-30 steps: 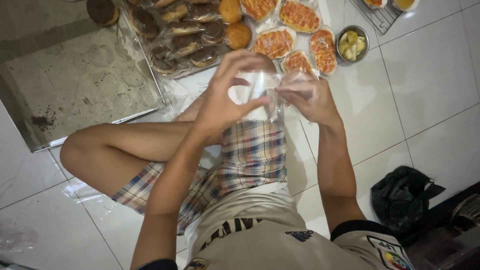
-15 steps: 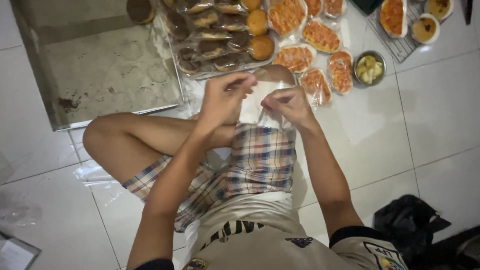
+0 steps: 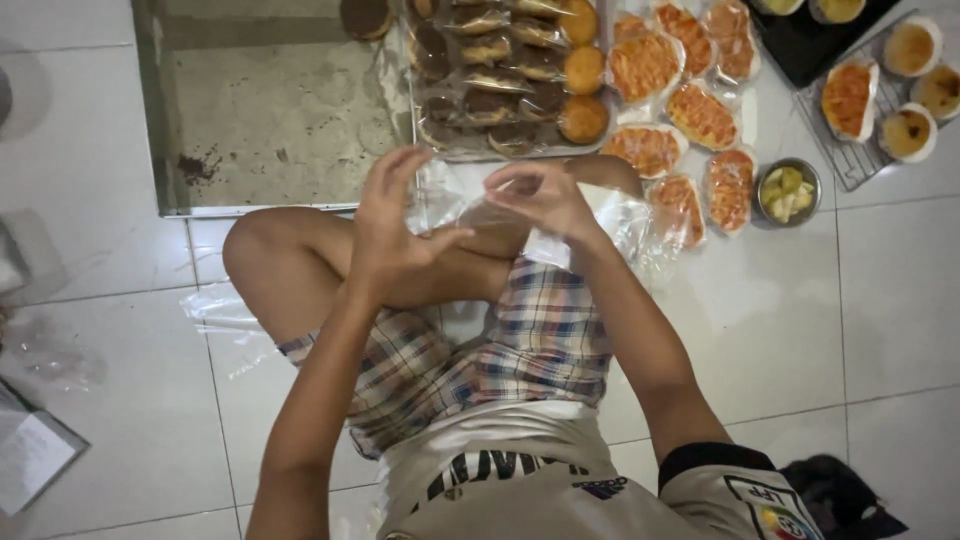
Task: The person is individually packing various pastries, including donuts and buns, into small plastic bags while sitting on the floor.
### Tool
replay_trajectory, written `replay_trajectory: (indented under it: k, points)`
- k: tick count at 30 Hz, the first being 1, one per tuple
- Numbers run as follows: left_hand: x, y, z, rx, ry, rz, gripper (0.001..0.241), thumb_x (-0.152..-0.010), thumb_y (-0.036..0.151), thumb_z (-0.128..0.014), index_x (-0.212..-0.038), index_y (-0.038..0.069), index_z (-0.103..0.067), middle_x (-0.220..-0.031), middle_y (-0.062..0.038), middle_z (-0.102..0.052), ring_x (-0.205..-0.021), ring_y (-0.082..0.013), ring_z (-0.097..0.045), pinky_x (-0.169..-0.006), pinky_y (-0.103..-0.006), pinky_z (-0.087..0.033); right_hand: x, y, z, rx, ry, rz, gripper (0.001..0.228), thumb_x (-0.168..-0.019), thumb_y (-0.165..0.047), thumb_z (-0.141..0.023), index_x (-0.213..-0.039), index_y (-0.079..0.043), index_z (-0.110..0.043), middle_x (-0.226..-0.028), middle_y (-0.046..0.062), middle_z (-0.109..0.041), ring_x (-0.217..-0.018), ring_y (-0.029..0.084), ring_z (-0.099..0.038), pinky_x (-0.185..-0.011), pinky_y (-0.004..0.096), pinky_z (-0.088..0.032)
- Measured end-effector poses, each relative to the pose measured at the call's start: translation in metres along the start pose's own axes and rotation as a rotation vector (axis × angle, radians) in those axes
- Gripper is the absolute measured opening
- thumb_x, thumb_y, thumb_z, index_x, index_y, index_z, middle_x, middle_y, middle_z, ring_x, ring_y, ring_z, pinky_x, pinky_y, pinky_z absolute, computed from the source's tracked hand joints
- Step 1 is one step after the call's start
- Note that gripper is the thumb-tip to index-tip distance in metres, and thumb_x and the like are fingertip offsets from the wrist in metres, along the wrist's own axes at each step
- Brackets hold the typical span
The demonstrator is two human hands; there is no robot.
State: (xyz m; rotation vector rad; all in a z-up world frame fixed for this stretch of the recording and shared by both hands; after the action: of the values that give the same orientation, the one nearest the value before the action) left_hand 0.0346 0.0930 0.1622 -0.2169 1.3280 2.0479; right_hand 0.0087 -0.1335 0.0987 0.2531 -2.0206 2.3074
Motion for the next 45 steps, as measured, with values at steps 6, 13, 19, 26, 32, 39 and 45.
replay_trajectory:
  k: [6, 13, 19, 26, 32, 39, 45]
  points:
    - [-0.007, -0.01, -0.016, -0.566, -0.194, -0.311, 0.113, -0.05, 0.042, -0.099, -0.151, 0.023, -0.052, -0.151, -0.011, -0.051, -0.141, -0.0344, -0.045, -0.114, -0.0646, -0.032, -0.036, -0.001, -0.045, -0.003, -0.193, 0.163, 0.027, -0.08, -0.014, -0.089, -0.104, -0.007, -0.078, -0.093, 0.009, -0.076, -0.077, 0.014, -0.072, -0.069, 0.027, -0.061]
    - [-0.014, -0.061, -0.003, -0.64, -0.114, -0.341, 0.092, -0.049, 0.046, -0.097, -0.133, 0.024, -0.065, -0.115, -0.001, -0.063, -0.11, -0.0217, -0.061, -0.095, -0.0479, -0.045, -0.063, -0.012, -0.07, 0.097, -0.228, 0.218, 0.027, -0.082, -0.011, -0.087, -0.105, -0.004, -0.077, -0.092, 0.012, -0.077, -0.071, 0.015, -0.069, -0.064, 0.028, -0.06]
    - [-0.034, -0.086, 0.016, -0.627, -0.138, -0.263, 0.08, -0.048, 0.04, -0.088, -0.122, 0.02, -0.066, -0.11, -0.002, -0.062, -0.099, -0.0246, -0.058, -0.084, -0.045, -0.041, -0.091, -0.008, -0.066, 0.143, -0.226, 0.121, 0.032, -0.087, -0.022, -0.087, -0.111, -0.003, -0.076, -0.1, 0.016, -0.076, -0.081, 0.017, -0.071, -0.066, 0.029, -0.061]
    - [-0.089, -0.169, 0.046, -0.324, -0.173, 0.213, 0.082, -0.064, 0.039, -0.094, -0.132, 0.012, -0.058, -0.122, -0.012, -0.057, -0.111, -0.0346, -0.057, -0.093, -0.0532, -0.041, -0.174, -0.029, -0.02, 0.117, -0.053, 0.069, 0.032, -0.103, -0.03, -0.07, -0.124, -0.006, -0.07, -0.099, 0.014, -0.075, -0.08, 0.019, -0.074, -0.068, 0.028, -0.062]
    - [-0.084, -0.261, 0.013, -0.286, -0.284, 0.461, 0.078, -0.068, 0.044, -0.09, -0.132, 0.019, -0.054, -0.124, -0.01, -0.055, -0.119, -0.0318, -0.054, -0.097, -0.0512, -0.04, -0.295, 0.014, -0.025, 0.236, 0.0, -0.187, 0.056, -0.1, -0.053, -0.058, -0.133, -0.007, -0.063, -0.114, 0.014, -0.073, -0.081, 0.019, -0.077, -0.067, 0.028, -0.066]
    - [-0.096, -0.275, 0.031, -0.127, -0.129, 0.445, 0.079, -0.062, 0.036, -0.089, -0.129, 0.012, -0.056, -0.113, -0.01, -0.059, -0.105, -0.0281, -0.056, -0.086, -0.0408, -0.045, -0.376, 0.032, -0.044, 0.559, -0.042, -0.335, 0.071, -0.096, -0.064, -0.046, -0.14, -0.01, -0.056, -0.134, 0.012, -0.067, -0.066, 0.017, -0.077, -0.056, 0.025, -0.06]
    - [-0.104, -0.264, 0.05, -0.095, -0.065, 0.372, 0.08, -0.069, 0.048, -0.082, -0.134, 0.013, -0.051, -0.121, -0.009, -0.054, -0.106, -0.025, -0.054, -0.09, -0.041, -0.046, -0.386, 0.039, -0.056, 0.649, -0.092, -0.635, 0.083, -0.102, -0.065, -0.032, -0.149, 0.003, -0.041, -0.09, 0.021, -0.077, -0.058, 0.021, -0.073, -0.047, 0.03, -0.052]
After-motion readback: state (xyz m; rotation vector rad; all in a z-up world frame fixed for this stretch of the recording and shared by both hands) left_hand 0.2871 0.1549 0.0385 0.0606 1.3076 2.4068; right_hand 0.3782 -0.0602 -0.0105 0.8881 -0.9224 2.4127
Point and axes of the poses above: each hand's wrist, its own x-axis away from the middle knuckle, its own z-axis out of the back of the hand, y = z × x, the point moved 5 cm from there along -x, towards the middle knuckle
